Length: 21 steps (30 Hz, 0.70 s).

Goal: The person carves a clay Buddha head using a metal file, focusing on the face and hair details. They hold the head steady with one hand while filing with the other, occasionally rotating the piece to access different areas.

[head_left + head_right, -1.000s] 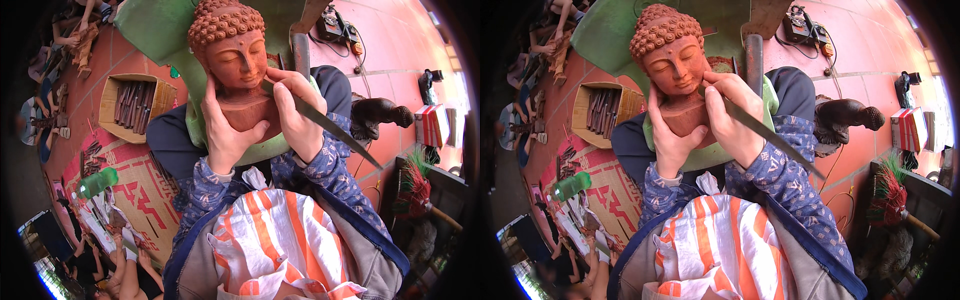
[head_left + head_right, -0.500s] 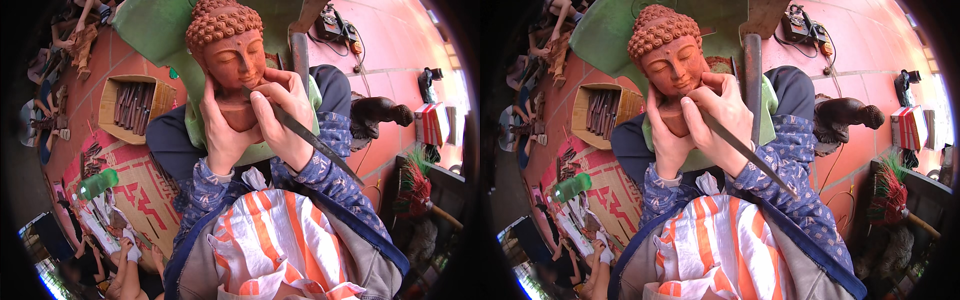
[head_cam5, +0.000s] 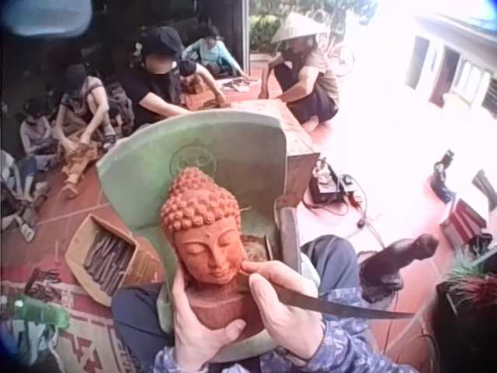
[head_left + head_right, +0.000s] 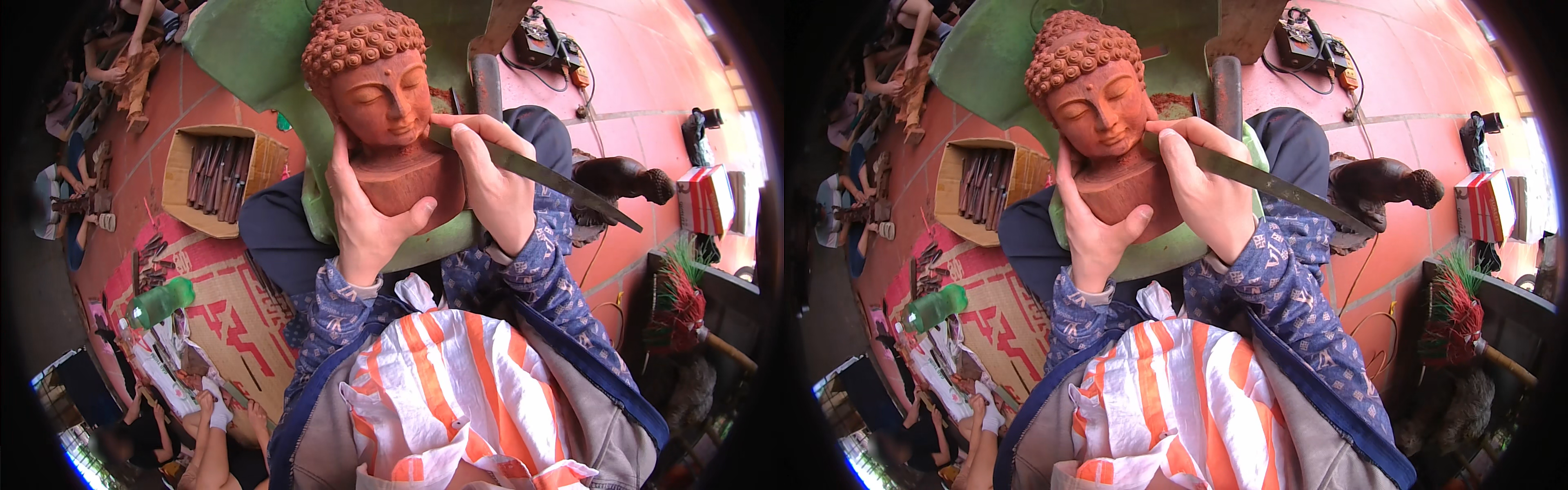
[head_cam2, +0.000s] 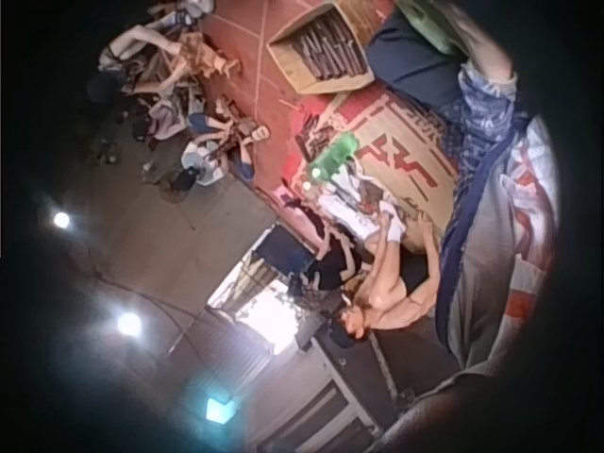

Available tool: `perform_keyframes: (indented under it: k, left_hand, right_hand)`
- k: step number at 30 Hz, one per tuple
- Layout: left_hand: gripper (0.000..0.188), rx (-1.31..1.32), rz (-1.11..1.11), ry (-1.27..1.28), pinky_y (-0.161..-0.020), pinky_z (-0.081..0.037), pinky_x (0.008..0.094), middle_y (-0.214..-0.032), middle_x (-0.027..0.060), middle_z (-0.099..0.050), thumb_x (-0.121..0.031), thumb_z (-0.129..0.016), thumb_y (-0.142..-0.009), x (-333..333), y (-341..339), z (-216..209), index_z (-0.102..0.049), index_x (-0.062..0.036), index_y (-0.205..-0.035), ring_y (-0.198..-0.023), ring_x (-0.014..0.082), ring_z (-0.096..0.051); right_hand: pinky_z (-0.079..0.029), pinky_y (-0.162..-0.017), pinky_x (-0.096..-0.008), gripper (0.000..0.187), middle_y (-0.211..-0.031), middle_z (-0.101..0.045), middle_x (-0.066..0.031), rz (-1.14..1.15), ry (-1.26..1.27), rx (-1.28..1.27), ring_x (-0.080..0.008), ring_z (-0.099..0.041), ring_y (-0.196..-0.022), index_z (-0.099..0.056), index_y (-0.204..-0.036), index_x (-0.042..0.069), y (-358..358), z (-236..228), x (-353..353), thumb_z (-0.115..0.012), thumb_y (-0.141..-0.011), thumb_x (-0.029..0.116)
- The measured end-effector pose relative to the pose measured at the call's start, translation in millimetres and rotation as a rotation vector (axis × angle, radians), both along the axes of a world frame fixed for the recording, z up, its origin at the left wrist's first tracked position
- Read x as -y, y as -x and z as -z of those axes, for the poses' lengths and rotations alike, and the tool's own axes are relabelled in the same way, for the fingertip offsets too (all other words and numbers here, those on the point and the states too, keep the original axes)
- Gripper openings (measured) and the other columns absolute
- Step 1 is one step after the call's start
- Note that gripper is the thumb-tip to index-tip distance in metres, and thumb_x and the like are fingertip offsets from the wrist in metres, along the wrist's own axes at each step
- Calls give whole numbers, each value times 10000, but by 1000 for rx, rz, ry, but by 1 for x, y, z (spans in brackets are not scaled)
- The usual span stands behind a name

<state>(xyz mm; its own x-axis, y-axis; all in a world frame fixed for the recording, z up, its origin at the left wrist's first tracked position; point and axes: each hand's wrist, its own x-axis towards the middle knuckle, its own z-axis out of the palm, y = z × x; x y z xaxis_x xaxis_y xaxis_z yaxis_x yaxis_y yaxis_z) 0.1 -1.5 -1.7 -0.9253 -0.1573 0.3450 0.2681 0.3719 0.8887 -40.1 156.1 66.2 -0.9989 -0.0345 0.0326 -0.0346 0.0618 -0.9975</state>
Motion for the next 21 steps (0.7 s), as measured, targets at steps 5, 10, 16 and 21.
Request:
perform_keyframes:
  k: [5, 10, 16, 21]
  left_hand:
    - [1259, 22, -39, 2, -1059, -410, 462, -1363, 224, -424, -377, -942, -587, -5, 0, -5, -203, -1, -1535, -1266, 368, -471]
    - [1234, -17, 12, 0, -1051, -419, 460, -1355, 224, -430, -327, -937, -596, 0, 2, 1, -206, 0, -1534, -1255, 367, -483]
    - [1223, 15, -35, 10, -1073, -405, 457, -1368, 228, -418, -360, -910, -616, -5, -1, -6, -196, -1, -1541, -1268, 368, -470]
    - [1219, 11, 2, -30, -1073, -404, 457, -1381, 220, -409, -359, -910, -624, -4, 0, -4, -193, 0, -1541, -1284, 359, -459]
  right_hand:
    - [-546, -775, -402, 137, -1076, -650, -187, 75, -443, -335, -344, -670, -949, -713, -890, 84, -17, 1, 21, -701, -845, 212]
    - [-546, -787, -366, 102, -1000, -683, -212, 36, -104, -77, -318, -698, -891, -674, -936, -9, -9, 2, 2, -649, -872, 66]
    - [-557, -750, -384, 95, -1083, -655, -186, 80, -439, -469, -324, -691, -907, -691, -911, 85, -17, 12, 17, -699, -842, 150]
    - [-557, -759, -366, 101, -1013, -684, -193, 41, -244, -460, -331, -698, -893, -692, -936, 16, -9, 23, 3, -665, -851, 63]
